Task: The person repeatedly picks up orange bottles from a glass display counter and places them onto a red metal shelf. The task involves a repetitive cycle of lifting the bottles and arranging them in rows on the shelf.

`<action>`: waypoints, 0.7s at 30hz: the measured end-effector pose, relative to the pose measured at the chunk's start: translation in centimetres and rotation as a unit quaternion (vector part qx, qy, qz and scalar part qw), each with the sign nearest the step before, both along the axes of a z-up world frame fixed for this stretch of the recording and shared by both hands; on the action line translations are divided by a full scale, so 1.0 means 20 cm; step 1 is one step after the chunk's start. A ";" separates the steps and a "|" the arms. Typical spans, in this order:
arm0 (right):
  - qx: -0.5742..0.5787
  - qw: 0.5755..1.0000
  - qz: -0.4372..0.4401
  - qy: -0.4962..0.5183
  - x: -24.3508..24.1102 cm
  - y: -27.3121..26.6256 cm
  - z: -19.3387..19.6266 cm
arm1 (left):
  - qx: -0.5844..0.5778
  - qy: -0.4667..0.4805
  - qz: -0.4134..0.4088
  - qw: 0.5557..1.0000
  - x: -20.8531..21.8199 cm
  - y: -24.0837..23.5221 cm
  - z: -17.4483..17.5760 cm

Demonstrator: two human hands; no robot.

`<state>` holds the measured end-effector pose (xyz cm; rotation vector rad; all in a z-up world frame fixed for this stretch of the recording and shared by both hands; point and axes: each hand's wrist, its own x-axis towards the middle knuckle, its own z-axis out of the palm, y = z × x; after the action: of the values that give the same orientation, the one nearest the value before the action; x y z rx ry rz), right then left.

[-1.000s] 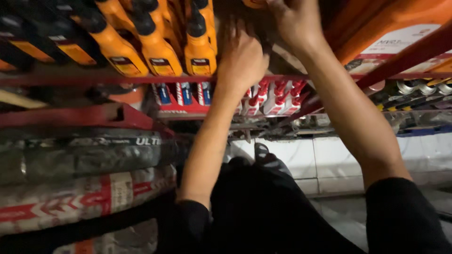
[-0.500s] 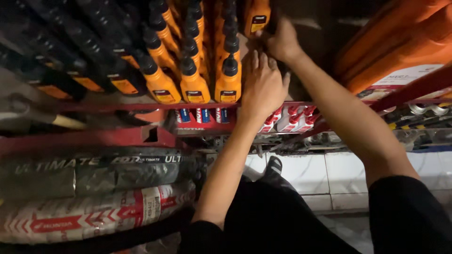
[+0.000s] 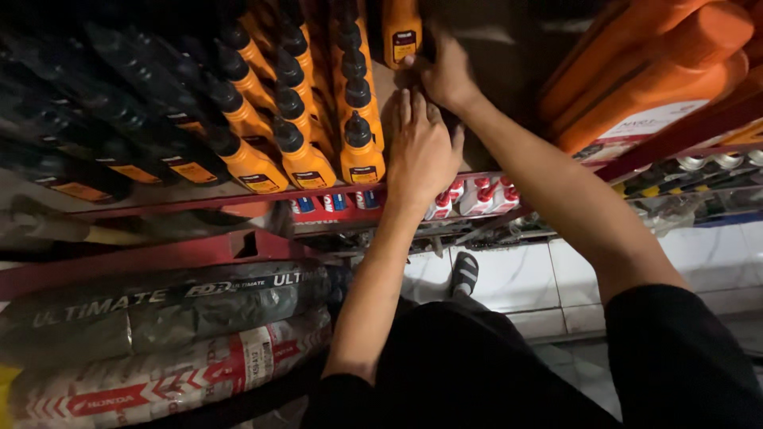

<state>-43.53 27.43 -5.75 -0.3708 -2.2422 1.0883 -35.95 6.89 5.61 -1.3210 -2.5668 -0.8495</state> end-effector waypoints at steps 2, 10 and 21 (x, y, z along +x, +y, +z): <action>0.039 0.999 -0.018 0.022 -0.01 0.01 -0.03 | 0.004 0.001 0.001 1.000 0.00 0.00 0.00; 0.041 0.998 0.004 0.042 -0.03 0.00 -0.11 | 0.007 0.002 -0.010 1.000 -0.01 0.00 -0.04; -0.197 0.980 -0.025 -0.008 0.26 -0.29 0.51 | 0.008 -0.015 0.007 1.000 -0.02 -0.01 -0.03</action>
<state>-38.43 21.68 4.47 -0.5954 -2.0108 1.5081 -36.26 6.69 5.01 -1.2940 -2.5834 -0.8930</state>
